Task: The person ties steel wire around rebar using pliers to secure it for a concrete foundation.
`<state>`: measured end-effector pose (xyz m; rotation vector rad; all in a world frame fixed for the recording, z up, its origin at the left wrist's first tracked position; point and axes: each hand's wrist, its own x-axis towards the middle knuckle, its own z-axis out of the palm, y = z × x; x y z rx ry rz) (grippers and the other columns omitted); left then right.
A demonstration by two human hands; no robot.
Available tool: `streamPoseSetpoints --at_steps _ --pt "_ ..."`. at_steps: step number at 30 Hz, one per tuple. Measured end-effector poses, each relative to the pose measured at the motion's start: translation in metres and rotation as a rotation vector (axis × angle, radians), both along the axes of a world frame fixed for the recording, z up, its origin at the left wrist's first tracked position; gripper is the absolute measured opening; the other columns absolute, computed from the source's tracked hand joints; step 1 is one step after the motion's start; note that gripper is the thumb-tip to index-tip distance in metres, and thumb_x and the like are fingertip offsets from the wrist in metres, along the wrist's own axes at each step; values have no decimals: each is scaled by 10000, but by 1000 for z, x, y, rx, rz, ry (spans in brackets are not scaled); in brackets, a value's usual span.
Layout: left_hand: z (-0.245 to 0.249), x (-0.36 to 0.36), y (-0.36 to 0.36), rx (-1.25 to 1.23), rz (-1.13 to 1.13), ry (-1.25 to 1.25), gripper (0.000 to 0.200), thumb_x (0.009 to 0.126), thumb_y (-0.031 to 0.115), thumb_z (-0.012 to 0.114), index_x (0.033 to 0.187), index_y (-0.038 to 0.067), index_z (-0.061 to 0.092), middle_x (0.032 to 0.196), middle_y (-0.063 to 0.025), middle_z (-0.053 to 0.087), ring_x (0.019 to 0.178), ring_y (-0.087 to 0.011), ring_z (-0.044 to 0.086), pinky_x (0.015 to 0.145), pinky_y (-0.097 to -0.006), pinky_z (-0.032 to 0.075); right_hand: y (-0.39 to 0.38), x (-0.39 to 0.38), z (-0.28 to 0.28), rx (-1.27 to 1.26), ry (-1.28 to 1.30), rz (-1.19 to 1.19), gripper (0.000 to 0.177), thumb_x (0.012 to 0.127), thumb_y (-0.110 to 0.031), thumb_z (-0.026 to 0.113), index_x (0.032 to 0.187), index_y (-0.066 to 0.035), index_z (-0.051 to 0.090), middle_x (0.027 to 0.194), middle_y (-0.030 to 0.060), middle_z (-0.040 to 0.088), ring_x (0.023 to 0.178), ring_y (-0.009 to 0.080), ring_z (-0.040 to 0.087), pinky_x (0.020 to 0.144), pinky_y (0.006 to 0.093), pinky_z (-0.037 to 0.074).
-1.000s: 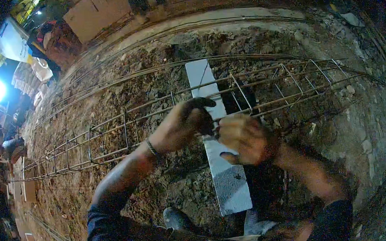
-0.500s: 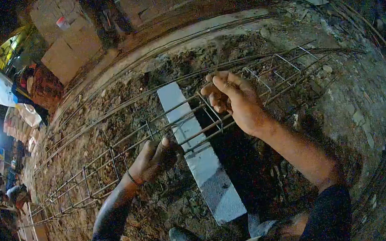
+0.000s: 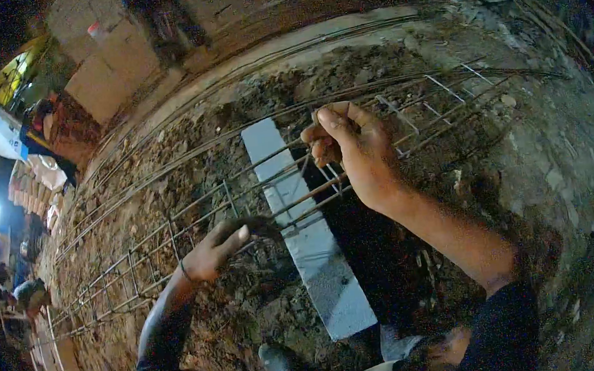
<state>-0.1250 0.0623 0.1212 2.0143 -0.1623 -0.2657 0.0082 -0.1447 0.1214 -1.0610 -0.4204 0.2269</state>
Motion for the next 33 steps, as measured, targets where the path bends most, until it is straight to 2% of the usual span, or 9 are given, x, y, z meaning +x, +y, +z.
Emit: streamPoseSetpoints --at_steps 5,8,12,15,20,22,27,30,33 --pt "23 18 -25 -405 -37 125 483 891 352 418 1156 -52 430 949 -140 585 881 -180 555 732 -302 452 20 -26 6 -123 -55 42 151 871 -186 490 845 -43 529 758 57 596 623 88 552 557 221 456" --pt "31 22 -34 -197 102 -144 301 900 269 439 1017 5 526 708 21 482 631 -46 393 560 -207 352 21 -34 6 -201 -272 22 166 862 -178 513 813 -21 537 726 32 587 636 69 536 600 221 446" --pt "22 26 -26 -134 75 -315 287 899 262 443 976 10 556 719 21 501 643 -53 409 578 -213 365 9 -30 20 -425 -591 -103 147 787 -172 607 804 -39 548 741 32 557 692 111 522 635 263 436" --pt "30 19 -20 -112 -10 -259 286 899 262 440 964 18 575 739 5 530 672 -66 434 610 -224 380 -6 -32 40 -761 -1600 -496 177 654 -158 672 758 -103 541 895 68 536 878 257 494 779 395 400" --pt "30 18 -12 150 -254 -149 332 906 293 402 929 25 596 865 -116 620 806 -196 579 716 -325 438 -9 -34 58 -776 -1756 -192 184 684 -163 662 780 -89 523 901 83 553 949 240 531 823 377 407" --pt "39 15 -15 228 -245 -198 287 898 251 410 924 35 598 860 -122 619 792 -229 587 703 -333 445 -9 -34 42 -827 -905 93 196 730 -178 644 808 -55 513 872 112 572 852 220 580 749 324 447" --pt "38 12 -13 339 -217 -319 184 847 115 439 910 60 603 852 -130 618 765 -290 594 682 -347 457 -5 -36 32 -675 -688 95 222 749 -204 643 836 -37 524 770 107 562 668 211 571 628 312 452" --pt "38 14 -13 491 -228 -332 182 806 55 452 909 58 602 862 -137 617 774 -296 590 681 -342 454 -7 -27 21 -926 -1213 -169 226 732 -190 650 875 -44 552 786 84 560 653 219 552 622 315 449" --pt "31 15 -9 364 -283 -345 170 808 71 471 913 48 603 870 -143 618 784 -263 599 685 -325 452 -2 -15 4 -662 -1733 -256 313 688 -205 652 954 -64 572 882 57 553 696 218 527 660 346 439"
